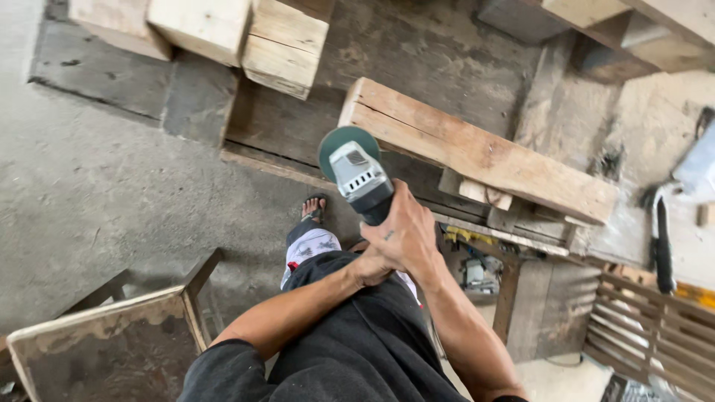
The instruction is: The person uses an angle grinder to sand the surfaces and edges of several wooden blocks and planks on a workbench. The person repositions the wood pieces multiple times to access different sides and continues sanding until the clip ends.
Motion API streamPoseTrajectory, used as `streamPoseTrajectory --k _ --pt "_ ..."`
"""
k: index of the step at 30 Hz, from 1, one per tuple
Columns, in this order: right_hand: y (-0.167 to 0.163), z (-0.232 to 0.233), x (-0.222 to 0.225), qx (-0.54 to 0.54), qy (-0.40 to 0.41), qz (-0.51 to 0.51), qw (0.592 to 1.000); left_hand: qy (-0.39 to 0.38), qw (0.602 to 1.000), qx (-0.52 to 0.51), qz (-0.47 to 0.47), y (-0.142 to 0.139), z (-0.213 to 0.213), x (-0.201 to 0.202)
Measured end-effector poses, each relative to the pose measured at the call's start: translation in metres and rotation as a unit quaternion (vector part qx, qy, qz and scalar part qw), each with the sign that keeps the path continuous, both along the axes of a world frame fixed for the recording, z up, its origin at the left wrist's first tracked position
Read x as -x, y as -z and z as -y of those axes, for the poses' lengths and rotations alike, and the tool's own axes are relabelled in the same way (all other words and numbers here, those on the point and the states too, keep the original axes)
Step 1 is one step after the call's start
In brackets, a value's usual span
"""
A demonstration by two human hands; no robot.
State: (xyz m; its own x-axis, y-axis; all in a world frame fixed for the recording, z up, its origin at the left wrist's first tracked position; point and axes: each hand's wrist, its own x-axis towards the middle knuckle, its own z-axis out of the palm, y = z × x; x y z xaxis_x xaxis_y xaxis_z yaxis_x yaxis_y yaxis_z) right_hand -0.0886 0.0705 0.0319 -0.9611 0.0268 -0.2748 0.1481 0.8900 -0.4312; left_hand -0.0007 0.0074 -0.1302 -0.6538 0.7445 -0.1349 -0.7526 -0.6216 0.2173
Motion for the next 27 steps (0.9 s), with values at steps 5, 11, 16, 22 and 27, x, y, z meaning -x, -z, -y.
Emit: streamPoseTrajectory --k 5,11,16,22,27 --pt "-0.004 -0.015 -0.019 0.008 0.076 0.055 0.996 0.077 0.994 -0.008 -0.079 -0.001 -0.011 -0.006" --pt "-0.014 -0.068 -0.057 -0.06 0.19 0.04 0.979 0.136 0.987 -0.046 -0.076 -0.008 -0.073 -0.032" --pt "-0.023 -0.094 -0.077 -0.086 0.275 0.01 0.958 0.194 0.979 0.022 -0.066 -0.019 -0.111 -0.05" --pt "-0.011 -0.072 -0.057 -0.069 0.215 0.005 0.974 0.165 0.981 0.009 -0.098 -0.01 -0.076 -0.019" --pt "0.004 -0.025 -0.017 -0.029 0.107 0.005 0.994 0.097 0.991 -0.028 -0.084 0.007 -0.023 0.014"
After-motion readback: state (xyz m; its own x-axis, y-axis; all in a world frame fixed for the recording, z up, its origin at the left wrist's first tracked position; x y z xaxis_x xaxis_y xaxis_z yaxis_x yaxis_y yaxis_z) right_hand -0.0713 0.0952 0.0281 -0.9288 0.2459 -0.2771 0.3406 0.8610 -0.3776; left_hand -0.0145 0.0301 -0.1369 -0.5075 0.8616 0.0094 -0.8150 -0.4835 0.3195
